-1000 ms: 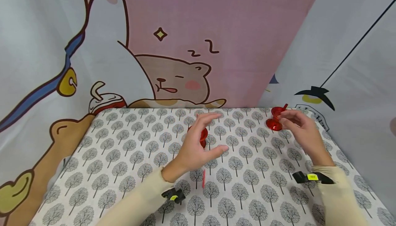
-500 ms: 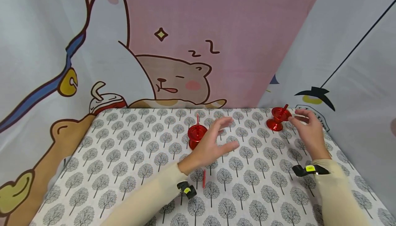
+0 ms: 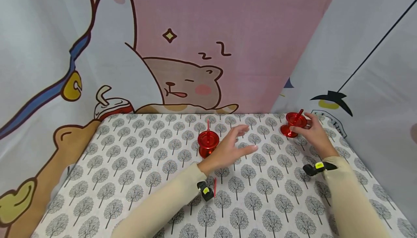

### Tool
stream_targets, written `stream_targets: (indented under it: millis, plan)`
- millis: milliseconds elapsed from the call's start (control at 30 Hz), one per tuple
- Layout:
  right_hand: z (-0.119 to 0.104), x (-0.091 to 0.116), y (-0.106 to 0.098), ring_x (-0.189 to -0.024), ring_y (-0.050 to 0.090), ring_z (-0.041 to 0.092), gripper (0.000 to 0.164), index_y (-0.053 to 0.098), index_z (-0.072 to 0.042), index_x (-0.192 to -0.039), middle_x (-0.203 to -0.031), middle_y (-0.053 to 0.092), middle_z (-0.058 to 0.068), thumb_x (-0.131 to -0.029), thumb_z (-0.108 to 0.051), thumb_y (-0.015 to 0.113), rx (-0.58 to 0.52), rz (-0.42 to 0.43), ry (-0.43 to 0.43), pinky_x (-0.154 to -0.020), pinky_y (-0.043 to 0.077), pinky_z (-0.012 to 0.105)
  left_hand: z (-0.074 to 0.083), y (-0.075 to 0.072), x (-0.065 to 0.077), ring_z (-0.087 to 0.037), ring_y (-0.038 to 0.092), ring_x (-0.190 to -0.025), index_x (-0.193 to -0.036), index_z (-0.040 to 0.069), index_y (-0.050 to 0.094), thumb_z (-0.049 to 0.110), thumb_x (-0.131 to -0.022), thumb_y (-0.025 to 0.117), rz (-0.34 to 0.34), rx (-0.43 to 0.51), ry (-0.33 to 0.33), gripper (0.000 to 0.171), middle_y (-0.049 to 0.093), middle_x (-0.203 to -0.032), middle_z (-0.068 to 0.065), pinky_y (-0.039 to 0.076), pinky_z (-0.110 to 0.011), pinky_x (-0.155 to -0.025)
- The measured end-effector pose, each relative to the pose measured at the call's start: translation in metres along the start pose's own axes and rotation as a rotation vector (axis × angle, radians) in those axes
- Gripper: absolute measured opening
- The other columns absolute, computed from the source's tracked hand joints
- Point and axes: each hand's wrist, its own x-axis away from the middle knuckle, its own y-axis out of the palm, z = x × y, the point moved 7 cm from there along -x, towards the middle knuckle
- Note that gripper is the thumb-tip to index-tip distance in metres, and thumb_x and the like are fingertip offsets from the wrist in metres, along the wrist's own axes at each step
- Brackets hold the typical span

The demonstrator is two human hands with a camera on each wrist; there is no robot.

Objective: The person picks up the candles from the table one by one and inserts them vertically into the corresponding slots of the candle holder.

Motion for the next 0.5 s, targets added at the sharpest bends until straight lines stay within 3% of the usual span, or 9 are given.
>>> stream_targets:
  millis: [267,500]
  plan:
    - [0.004,-0.008,0.005,-0.156,0.026,0.06,0.102,0.0,-0.006,-0.176,-0.174,0.018,0.037,-0.107,-0.028,0.072,-0.048,-0.056,0.014,-0.119,0.034,0.078,-0.005,0.005,-0.008,-0.021,0.047,-0.15,-0.17,0.02,0.039,0.048,-0.104,0.074,-0.008,-0.006,-0.043,0.08,0.047,-0.168,0.003,0.044,-0.055,-0.122]
    - [0.002,-0.009,0.008,-0.155,0.029,0.057,0.099,0.003,-0.004,-0.175,-0.173,0.022,0.037,-0.108,-0.028,0.071,-0.061,-0.058,-0.004,-0.12,0.035,0.076,-0.003,0.01,-0.02,-0.02,0.047,-0.152,-0.171,0.024,0.038,0.05,-0.103,0.075,-0.02,-0.02,-0.061,0.082,0.046,-0.167,0.006,0.047,-0.049,-0.119]
